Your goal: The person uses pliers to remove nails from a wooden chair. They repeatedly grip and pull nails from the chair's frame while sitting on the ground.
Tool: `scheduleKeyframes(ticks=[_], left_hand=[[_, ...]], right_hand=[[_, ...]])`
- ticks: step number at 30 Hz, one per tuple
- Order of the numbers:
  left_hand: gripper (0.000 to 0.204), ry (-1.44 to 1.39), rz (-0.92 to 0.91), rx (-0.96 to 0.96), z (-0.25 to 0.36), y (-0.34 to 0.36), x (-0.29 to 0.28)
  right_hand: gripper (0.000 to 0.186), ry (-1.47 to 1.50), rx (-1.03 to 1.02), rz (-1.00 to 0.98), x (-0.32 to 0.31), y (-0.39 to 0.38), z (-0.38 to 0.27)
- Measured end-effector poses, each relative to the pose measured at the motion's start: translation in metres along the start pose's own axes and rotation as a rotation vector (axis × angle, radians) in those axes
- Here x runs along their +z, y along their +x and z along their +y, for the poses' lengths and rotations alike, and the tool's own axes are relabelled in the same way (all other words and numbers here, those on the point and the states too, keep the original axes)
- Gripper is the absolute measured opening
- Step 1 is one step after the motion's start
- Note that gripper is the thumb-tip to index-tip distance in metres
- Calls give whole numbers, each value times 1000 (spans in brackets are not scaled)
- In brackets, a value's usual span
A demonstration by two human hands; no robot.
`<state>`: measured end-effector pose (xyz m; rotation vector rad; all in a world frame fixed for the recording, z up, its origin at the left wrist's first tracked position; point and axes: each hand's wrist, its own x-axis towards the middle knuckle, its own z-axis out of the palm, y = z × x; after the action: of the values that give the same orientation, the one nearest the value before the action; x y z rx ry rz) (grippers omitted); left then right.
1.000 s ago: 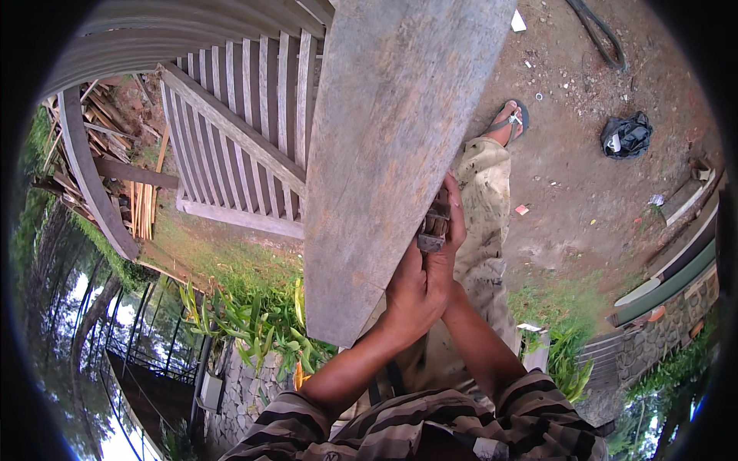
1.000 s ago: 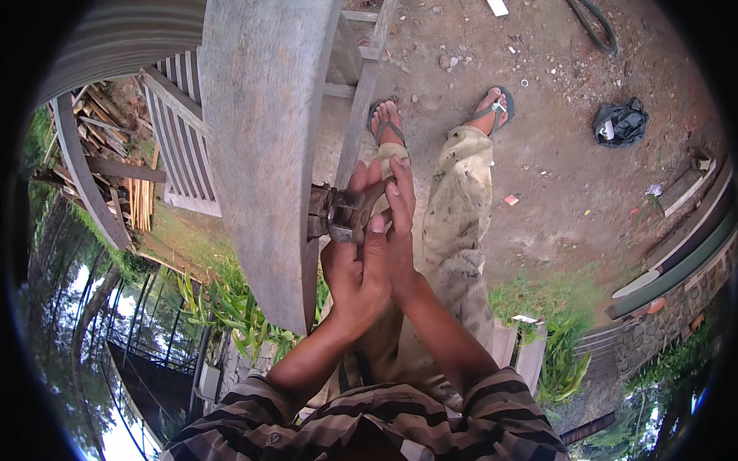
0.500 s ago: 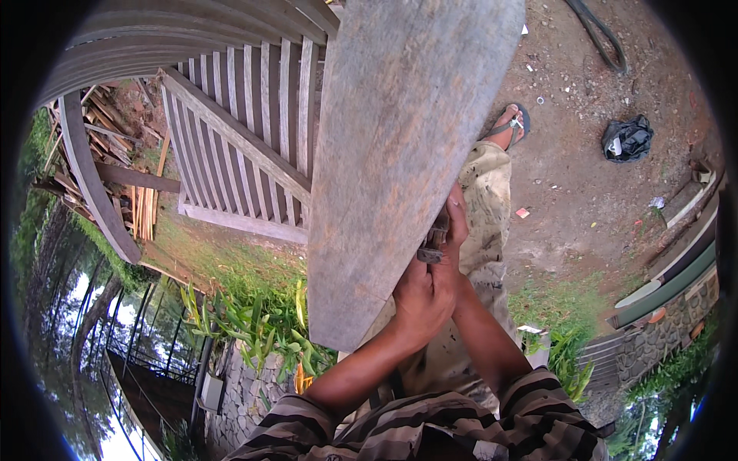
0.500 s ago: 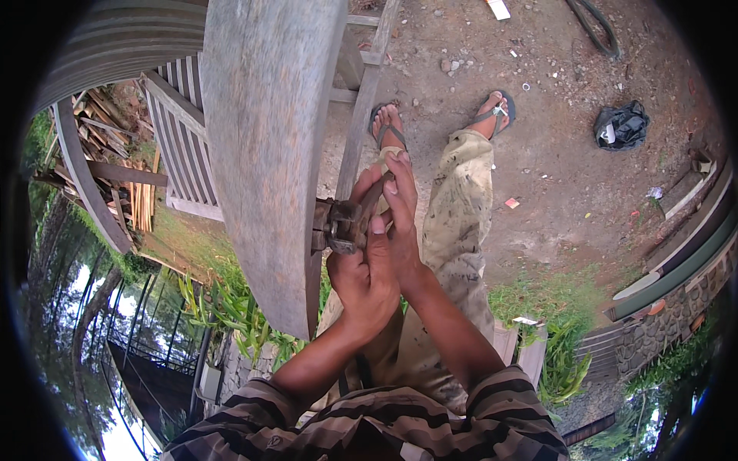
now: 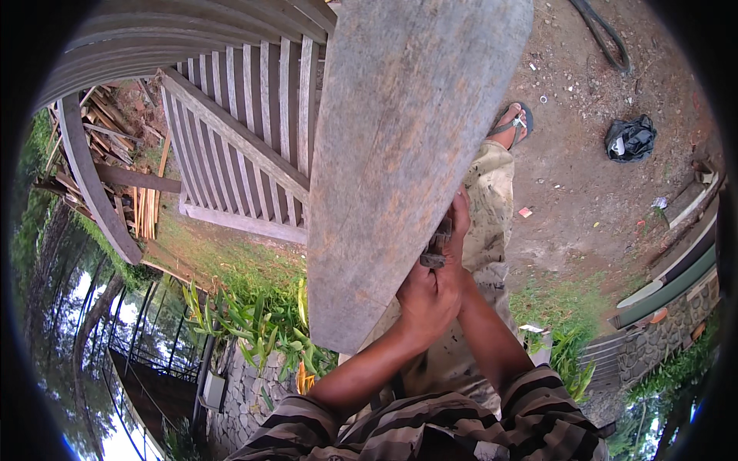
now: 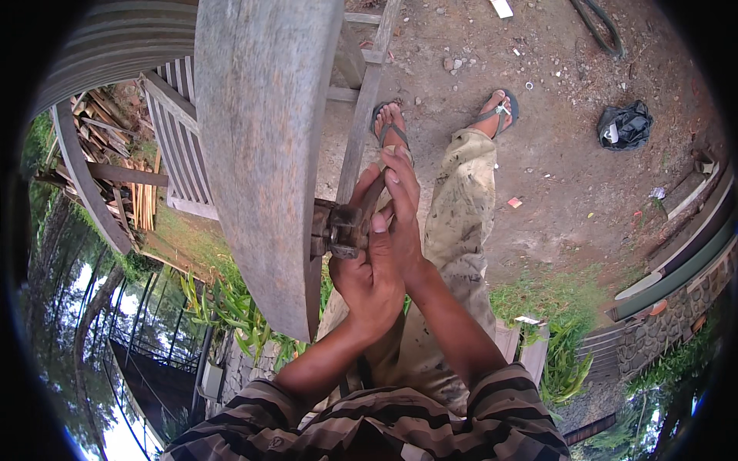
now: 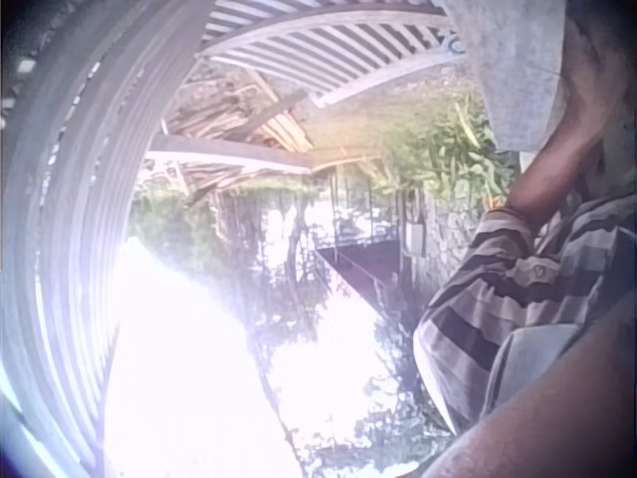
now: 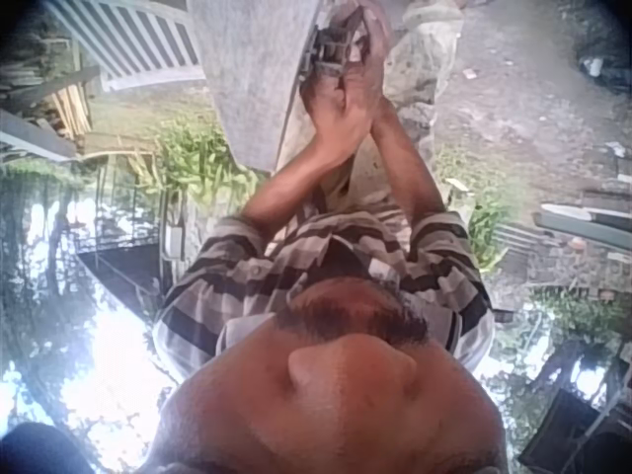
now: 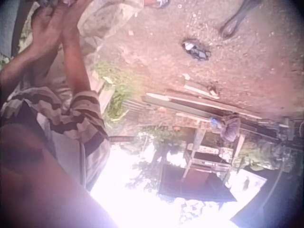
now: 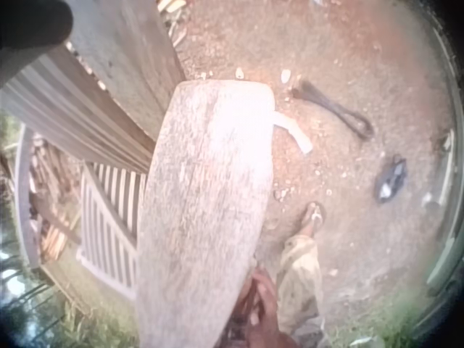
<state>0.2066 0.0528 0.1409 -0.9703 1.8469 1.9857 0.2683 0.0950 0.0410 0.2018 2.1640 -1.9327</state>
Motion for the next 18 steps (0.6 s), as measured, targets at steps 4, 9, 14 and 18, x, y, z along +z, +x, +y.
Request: scheduleKeyframes(ticks=[4, 9, 14, 18], left_hand=[[47, 248, 25, 9, -7, -3, -7], [47, 274, 46, 5, -10, -4, -7], [41, 327, 55, -61, -11, -7, -9], [44, 432, 42, -169, -7, -47, -23]], right_hand=[[56, -7, -19, -3, 0, 3, 3], [55, -35, -68, -9, -1, 10, 1], [53, -52, -110, -1, 0, 14, 4], [64, -96, -56, -60, -6, 12, 12]])
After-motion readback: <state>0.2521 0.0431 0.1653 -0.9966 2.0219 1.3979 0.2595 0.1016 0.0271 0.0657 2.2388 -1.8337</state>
